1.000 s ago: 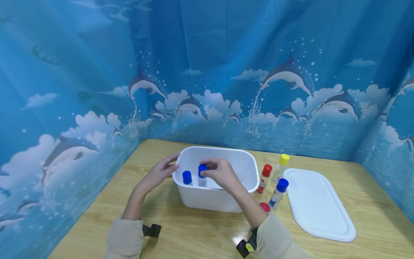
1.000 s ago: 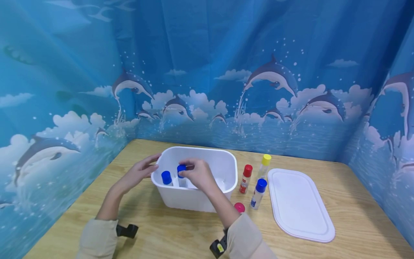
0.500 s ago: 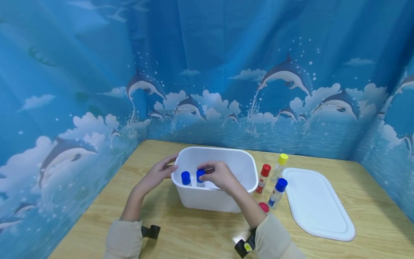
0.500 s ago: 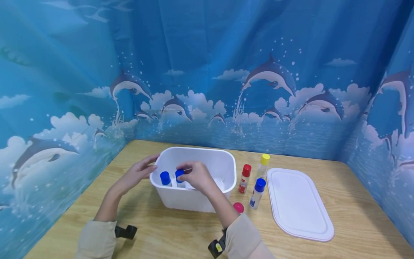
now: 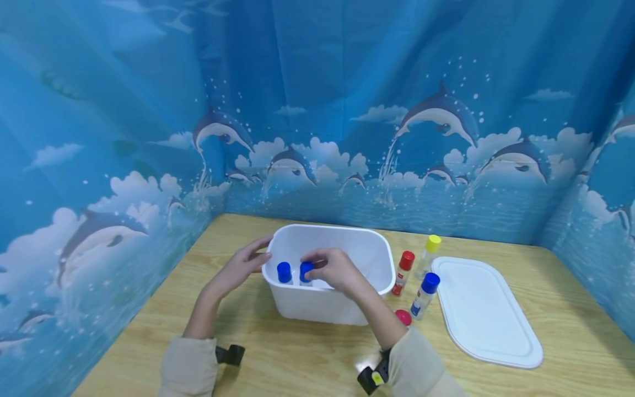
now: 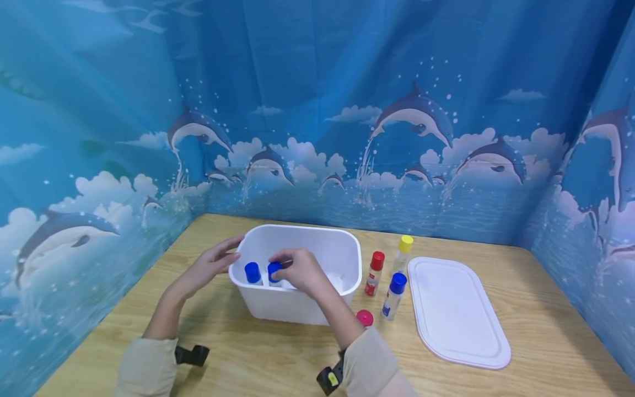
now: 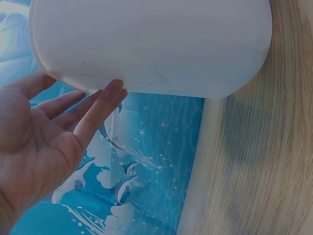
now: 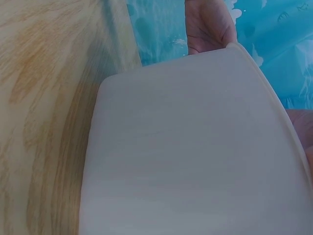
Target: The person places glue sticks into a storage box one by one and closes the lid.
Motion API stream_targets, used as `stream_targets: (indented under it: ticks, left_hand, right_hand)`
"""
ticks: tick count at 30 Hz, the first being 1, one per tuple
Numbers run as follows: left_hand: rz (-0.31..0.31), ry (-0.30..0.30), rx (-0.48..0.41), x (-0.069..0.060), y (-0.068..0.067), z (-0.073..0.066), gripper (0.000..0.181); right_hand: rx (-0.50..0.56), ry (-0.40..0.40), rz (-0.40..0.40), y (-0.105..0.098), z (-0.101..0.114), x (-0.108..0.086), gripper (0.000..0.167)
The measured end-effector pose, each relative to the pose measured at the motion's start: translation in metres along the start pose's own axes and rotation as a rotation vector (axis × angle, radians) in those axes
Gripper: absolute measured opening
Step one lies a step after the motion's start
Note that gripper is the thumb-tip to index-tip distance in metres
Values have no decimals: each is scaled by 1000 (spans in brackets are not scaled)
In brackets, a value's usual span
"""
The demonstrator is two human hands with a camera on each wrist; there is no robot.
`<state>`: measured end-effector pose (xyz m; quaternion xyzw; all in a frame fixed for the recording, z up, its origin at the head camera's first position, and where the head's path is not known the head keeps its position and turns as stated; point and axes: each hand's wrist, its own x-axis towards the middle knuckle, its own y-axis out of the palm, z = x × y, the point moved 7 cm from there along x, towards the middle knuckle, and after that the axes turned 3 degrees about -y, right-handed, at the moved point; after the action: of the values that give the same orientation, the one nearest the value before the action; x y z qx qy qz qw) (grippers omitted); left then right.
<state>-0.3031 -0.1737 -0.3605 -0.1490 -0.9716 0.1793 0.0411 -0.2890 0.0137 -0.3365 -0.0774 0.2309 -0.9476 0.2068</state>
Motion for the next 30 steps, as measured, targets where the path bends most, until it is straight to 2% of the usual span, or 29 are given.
stream_targets:
  ticks: [11,18,22,25,30]
  left_hand:
    - [-1,0,-8,0,0,0,52]
    - [8,-4,-10,0,0,1,53]
    - [12,-16,-13,-6,2,-12,51]
    - [12,-16,-5,-6,2,-12,52]
    - [0,-22,10,-1,0,2,55]
  right_hand:
    - [6,17,21,2,0,0,29]
    - [-19,-11,17,2,2,1,27]
    - [-35,-19,21,2,3,2,28]
    - [-44,-21,23,2,4,2,28]
    - [-57,-25,8,0,8,0,27]
